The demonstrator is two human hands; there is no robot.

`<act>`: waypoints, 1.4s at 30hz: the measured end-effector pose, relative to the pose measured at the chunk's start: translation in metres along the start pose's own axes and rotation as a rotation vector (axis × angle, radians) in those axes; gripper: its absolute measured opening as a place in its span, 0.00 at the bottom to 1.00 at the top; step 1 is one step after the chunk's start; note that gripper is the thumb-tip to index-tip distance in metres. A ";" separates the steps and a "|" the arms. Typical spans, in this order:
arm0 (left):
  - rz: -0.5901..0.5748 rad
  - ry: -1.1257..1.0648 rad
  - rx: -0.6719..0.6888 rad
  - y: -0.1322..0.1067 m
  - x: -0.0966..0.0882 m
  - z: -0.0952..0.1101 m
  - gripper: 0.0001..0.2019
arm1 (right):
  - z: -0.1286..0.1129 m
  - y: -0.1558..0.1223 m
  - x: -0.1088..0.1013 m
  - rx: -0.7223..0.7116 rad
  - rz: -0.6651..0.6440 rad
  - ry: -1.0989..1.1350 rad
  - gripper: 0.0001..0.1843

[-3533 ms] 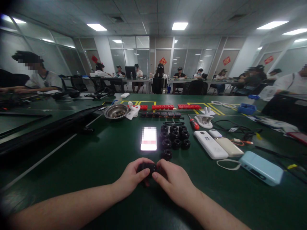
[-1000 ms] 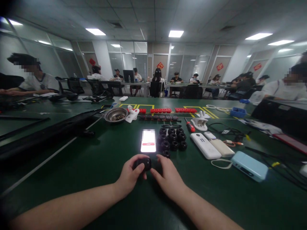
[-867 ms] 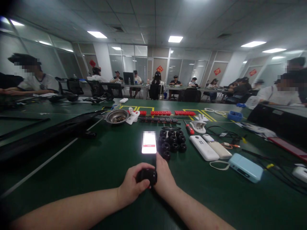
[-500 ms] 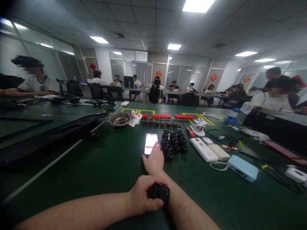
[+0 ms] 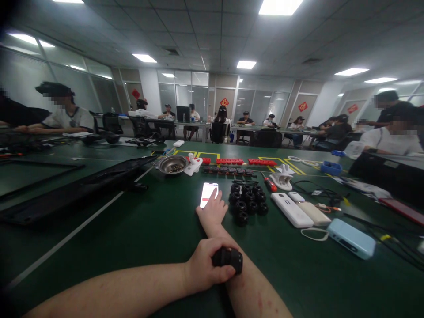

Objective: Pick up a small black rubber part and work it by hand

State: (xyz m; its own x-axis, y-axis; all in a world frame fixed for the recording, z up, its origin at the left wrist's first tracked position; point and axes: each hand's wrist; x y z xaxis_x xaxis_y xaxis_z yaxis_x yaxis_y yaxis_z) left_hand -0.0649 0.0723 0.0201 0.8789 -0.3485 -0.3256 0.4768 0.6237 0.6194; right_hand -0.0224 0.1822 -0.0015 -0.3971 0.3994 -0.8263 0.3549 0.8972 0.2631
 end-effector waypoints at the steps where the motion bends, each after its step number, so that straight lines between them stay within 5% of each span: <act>1: 0.014 -0.005 -0.003 0.000 -0.001 -0.001 0.18 | -0.001 0.000 -0.001 -0.003 -0.010 0.029 0.46; 4: 0.018 -0.043 0.022 -0.001 -0.002 0.000 0.18 | 0.001 -0.001 -0.011 -0.031 -0.051 0.138 0.43; 8: 0.041 -0.099 0.049 -0.002 -0.001 0.002 0.18 | 0.029 -0.014 -0.042 -0.127 -0.171 0.357 0.23; 14: 0.304 -0.345 -0.257 0.007 0.003 -0.016 0.19 | 0.097 -0.038 -0.078 -0.199 -0.402 0.568 0.27; 16: 0.313 -0.355 -0.329 0.011 0.002 -0.024 0.18 | 0.109 -0.038 -0.081 -0.231 -0.445 0.592 0.28; 21: 0.172 -0.403 -0.397 0.012 0.001 -0.034 0.20 | 0.108 -0.031 -0.092 -0.303 -0.537 0.470 0.23; 25: 0.238 -0.485 -0.512 0.015 0.001 -0.039 0.21 | 0.104 -0.030 -0.105 -0.332 -0.567 0.382 0.09; 32: 0.280 -0.422 -0.572 0.018 0.002 -0.041 0.16 | 0.107 -0.026 -0.098 -0.279 -0.611 0.507 0.12; 39: 0.239 -0.489 -0.568 0.019 -0.002 -0.041 0.16 | 0.103 -0.030 -0.102 -0.306 -0.635 0.444 0.08; 42: 0.288 -0.479 -0.605 0.021 -0.003 -0.039 0.15 | 0.103 -0.030 -0.107 -0.320 -0.614 0.394 0.14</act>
State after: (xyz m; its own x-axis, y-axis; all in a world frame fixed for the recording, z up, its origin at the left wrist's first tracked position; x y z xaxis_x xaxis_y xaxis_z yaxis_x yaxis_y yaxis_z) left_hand -0.0566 0.1139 0.0059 0.9326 -0.2923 0.2118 0.2779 0.9558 0.0955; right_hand 0.0968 0.0926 0.0274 -0.7342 -0.2006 -0.6486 -0.2611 0.9653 -0.0029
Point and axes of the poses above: each hand's wrist, its own y-axis towards the middle knuckle, its own x-axis out of the palm, z = x × y, and after that the axes turned 12 degrees about x, right-handed
